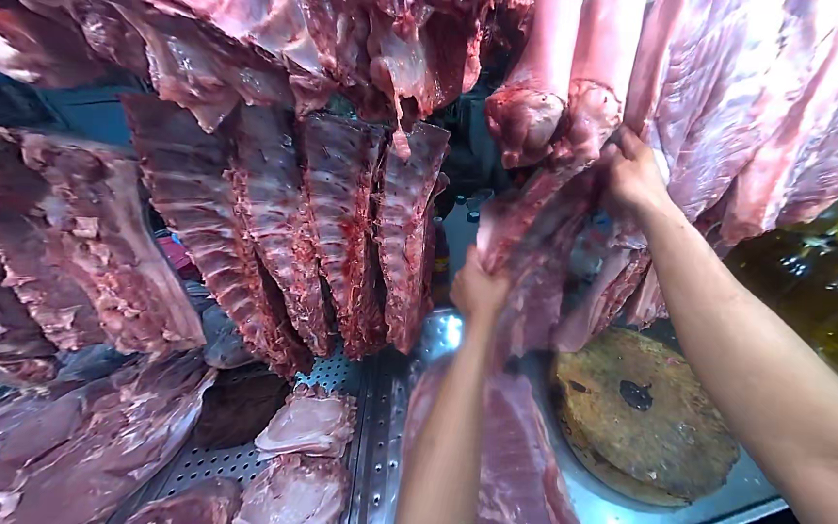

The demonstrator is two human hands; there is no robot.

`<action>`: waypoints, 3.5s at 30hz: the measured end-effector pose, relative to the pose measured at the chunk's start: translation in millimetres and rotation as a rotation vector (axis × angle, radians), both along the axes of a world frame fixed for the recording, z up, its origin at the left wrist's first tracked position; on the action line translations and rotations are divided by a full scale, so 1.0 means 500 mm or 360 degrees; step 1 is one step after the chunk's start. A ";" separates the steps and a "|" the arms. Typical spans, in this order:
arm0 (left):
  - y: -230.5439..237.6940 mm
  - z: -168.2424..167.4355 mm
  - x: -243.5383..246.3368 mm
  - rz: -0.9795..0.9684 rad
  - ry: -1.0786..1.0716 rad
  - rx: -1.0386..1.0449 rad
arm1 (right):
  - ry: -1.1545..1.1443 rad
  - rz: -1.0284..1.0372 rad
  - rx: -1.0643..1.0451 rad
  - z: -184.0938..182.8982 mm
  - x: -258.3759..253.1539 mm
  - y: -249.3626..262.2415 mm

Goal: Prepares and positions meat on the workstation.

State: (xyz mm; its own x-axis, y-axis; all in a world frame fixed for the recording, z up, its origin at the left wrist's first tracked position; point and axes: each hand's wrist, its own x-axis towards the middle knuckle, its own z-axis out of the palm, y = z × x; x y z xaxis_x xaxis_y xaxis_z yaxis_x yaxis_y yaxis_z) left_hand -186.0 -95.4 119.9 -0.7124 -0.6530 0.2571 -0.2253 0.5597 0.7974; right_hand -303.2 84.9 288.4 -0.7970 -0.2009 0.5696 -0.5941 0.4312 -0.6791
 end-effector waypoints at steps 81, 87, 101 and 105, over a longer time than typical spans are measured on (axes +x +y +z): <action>0.030 0.401 0.064 0.0058 -0.0187 -0.1115 | -0.0649 0.1790 -0.1112 0.069 -0.019 -0.081; -0.005 0.419 0.091 0.0168 -0.0420 -0.1174 | -0.0762 0.2030 -0.1311 0.054 -0.012 -0.140; -0.042 0.390 0.106 0.0370 -0.0352 -0.1338 | -0.0961 0.1684 -0.1523 0.011 0.029 -0.125; -0.046 0.372 0.101 0.0330 -0.0253 -0.1304 | -0.0770 0.1476 -0.1164 -0.109 0.095 0.000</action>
